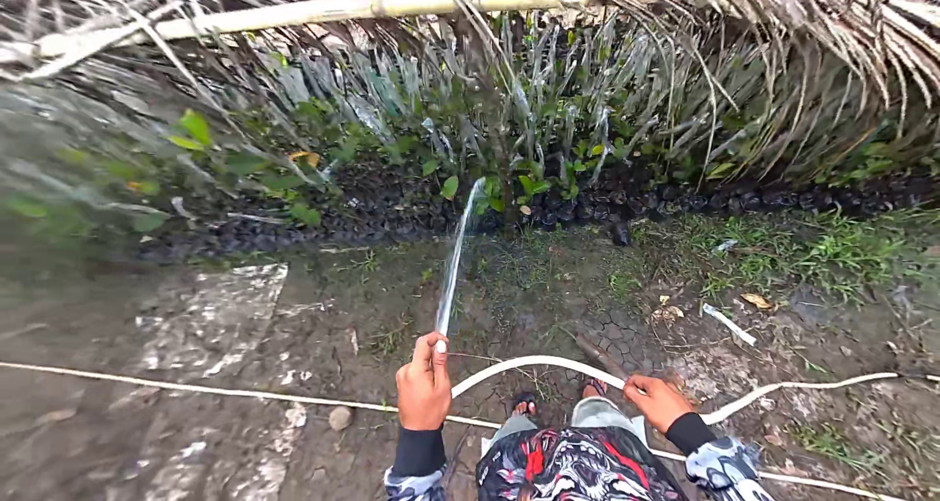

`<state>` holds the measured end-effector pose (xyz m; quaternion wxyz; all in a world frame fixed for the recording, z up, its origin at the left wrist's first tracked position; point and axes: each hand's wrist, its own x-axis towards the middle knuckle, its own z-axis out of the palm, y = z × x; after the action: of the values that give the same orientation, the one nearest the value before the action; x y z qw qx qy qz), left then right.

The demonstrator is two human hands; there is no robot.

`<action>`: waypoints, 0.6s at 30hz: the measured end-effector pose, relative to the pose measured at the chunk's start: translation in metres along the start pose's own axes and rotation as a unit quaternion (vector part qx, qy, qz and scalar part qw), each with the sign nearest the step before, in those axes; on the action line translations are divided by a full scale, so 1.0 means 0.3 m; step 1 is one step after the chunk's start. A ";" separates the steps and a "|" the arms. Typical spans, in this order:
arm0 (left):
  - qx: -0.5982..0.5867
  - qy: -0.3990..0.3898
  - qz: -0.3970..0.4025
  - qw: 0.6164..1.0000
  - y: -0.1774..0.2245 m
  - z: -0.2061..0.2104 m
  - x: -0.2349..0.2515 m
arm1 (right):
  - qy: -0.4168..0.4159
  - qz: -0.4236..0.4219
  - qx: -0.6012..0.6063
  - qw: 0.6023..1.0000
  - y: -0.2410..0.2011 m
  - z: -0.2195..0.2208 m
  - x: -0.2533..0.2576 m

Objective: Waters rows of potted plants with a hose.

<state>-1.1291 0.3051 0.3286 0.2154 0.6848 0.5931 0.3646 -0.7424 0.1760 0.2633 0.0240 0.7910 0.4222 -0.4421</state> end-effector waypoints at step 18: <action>0.067 -0.022 0.028 0.997 -0.124 -0.161 0.210 | -0.047 -0.034 0.020 0.998 -0.295 0.112 0.155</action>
<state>-1.1879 0.3672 0.3479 0.1716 0.7222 0.5915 0.3148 -0.8144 0.2491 0.2391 0.0130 0.7552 0.4381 -0.4874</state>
